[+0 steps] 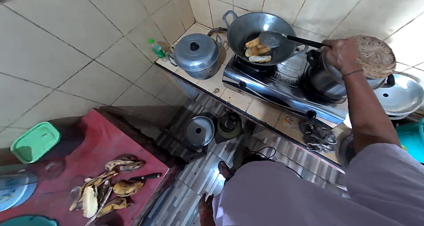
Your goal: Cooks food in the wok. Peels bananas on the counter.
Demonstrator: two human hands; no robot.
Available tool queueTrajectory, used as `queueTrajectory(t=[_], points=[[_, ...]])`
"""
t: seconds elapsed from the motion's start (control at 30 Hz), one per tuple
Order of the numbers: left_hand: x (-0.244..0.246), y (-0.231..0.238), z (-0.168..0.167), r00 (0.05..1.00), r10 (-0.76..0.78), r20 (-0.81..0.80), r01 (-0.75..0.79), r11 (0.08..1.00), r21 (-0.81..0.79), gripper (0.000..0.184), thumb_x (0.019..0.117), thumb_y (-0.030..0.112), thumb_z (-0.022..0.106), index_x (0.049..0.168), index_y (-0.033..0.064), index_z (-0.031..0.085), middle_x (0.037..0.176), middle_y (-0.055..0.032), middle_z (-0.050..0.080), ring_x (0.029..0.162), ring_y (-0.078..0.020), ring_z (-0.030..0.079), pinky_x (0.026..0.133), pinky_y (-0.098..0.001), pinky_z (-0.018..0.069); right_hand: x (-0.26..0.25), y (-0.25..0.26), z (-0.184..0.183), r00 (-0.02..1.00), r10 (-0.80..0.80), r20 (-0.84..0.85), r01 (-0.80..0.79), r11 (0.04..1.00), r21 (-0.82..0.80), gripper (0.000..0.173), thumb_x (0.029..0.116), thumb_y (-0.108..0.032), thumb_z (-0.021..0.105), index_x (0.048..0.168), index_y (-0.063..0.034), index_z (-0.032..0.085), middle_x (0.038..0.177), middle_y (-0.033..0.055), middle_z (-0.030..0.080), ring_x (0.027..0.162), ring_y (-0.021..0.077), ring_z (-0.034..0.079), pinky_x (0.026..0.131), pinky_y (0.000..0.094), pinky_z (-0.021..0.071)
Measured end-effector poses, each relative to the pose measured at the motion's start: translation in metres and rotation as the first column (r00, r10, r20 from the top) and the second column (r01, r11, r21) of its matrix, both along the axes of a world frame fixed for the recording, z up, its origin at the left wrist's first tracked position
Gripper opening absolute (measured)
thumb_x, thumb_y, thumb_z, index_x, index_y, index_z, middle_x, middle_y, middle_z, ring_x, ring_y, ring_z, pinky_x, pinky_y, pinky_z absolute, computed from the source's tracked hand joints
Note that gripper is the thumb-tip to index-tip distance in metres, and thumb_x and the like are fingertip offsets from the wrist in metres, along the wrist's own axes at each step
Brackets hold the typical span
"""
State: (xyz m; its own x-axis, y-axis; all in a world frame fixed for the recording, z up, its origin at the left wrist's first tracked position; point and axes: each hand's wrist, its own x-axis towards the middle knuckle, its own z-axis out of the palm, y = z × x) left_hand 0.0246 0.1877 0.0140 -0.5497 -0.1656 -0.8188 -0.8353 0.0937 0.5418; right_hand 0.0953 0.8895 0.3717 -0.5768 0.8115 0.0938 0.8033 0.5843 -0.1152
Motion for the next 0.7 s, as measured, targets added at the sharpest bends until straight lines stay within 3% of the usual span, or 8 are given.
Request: queueTrajectory(t=[0.1, 0.2, 0.37, 0.4, 0.5, 0.6, 0.7], points=[[-0.001, 0.004, -0.001, 0.999, 0.033, 0.011, -0.033, 0.999, 0.004, 0.046, 0.1113, 0.022, 0.037, 0.150, -0.0033, 0.035, 0.141, -0.0279, 0.047, 0.104, -0.0278, 0.056, 0.091, -0.0429, 0.0484, 0.003, 0.008, -0.003, 1.000, 0.008, 0.004, -0.008, 1.000, 0.006, 0.031, 0.1085, -0.024, 0.050, 0.127, -0.0087, 0.070, 0.115, 0.0346, 0.068, 0.113, 0.0592, 0.062, 0.091, 0.0785, 0.0422], [-0.005, 0.009, 0.004, 0.998, 0.058, 0.022, -0.058, 0.998, 0.007, 0.045, 0.1118, 0.025, 0.035, 0.148, -0.0019, 0.037, 0.129, -0.0244, 0.053, 0.092, -0.0218, 0.057, 0.083, -0.0376, 0.0500, 0.005, 0.018, -0.006, 0.999, 0.045, -0.008, -0.045, 0.999, -0.001, 0.030, 0.1084, -0.023, 0.050, 0.124, -0.0075, 0.070, 0.114, 0.0348, 0.068, 0.111, 0.0591, 0.063, 0.089, 0.0786, 0.0430], [-0.006, 0.006, -0.011, 0.989, 0.147, 0.032, -0.148, 0.988, 0.047, 0.045, 0.1104, 0.025, 0.038, 0.147, -0.0008, 0.038, 0.130, -0.0241, 0.052, 0.093, -0.0239, 0.056, 0.082, -0.0397, 0.0507, 0.005, 0.016, -0.008, 0.999, 0.023, -0.040, -0.023, 1.000, 0.008, 0.030, 0.1080, -0.022, 0.050, 0.123, -0.0061, 0.071, 0.113, 0.0352, 0.068, 0.111, 0.0600, 0.062, 0.093, 0.0791, 0.0410], [-0.005, 0.006, -0.014, 0.990, 0.140, 0.022, -0.141, 0.989, 0.041, 0.043, 0.1102, 0.024, 0.039, 0.146, -0.0007, 0.038, 0.127, -0.0226, 0.052, 0.091, -0.0223, 0.056, 0.081, -0.0383, 0.0508, 0.003, 0.013, -0.009, 0.999, 0.009, -0.045, -0.010, 1.000, -0.019, 0.031, 0.1082, -0.022, 0.049, 0.122, -0.0054, 0.071, 0.113, 0.0348, 0.068, 0.111, 0.0592, 0.062, 0.093, 0.0789, 0.0410], [-0.003, 0.006, -0.007, 0.994, 0.111, 0.006, -0.111, 0.993, 0.035, 0.044, 0.1110, 0.021, 0.038, 0.148, -0.0031, 0.037, 0.138, -0.0261, 0.048, 0.101, -0.0257, 0.056, 0.088, -0.0406, 0.0498, -0.003, -0.001, -0.013, 0.990, -0.068, -0.127, 0.049, 0.988, -0.149, 0.031, 0.1068, -0.022, 0.050, 0.117, -0.0029, 0.072, 0.113, 0.0342, 0.068, 0.112, 0.0566, 0.062, 0.092, 0.0773, 0.0420], [-0.002, 0.006, -0.004, 0.994, 0.112, -0.004, -0.112, 0.993, 0.044, 0.044, 0.1110, 0.020, 0.037, 0.147, -0.0039, 0.036, 0.138, -0.0260, 0.048, 0.101, -0.0241, 0.055, 0.088, -0.0391, 0.0494, -0.006, -0.016, -0.021, 0.956, -0.186, -0.227, 0.112, 0.947, -0.302, 0.033, 0.1058, -0.021, 0.053, 0.125, 0.0018, 0.069, 0.123, 0.0341, 0.065, 0.119, 0.0530, 0.060, 0.099, 0.0742, 0.0413], [-0.005, 0.004, 0.000, 0.993, 0.122, 0.008, -0.122, 0.991, 0.051, 0.044, 0.1111, 0.021, 0.036, 0.148, -0.0031, 0.035, 0.137, -0.0250, 0.048, 0.100, -0.0235, 0.055, 0.089, -0.0385, 0.0486, -0.006, -0.026, -0.037, 0.895, -0.300, -0.330, 0.147, 0.897, -0.417, 0.036, 0.1054, -0.021, 0.055, 0.124, 0.0068, 0.066, 0.117, 0.0318, 0.066, 0.107, 0.0468, 0.065, 0.095, 0.0667, 0.0469]])
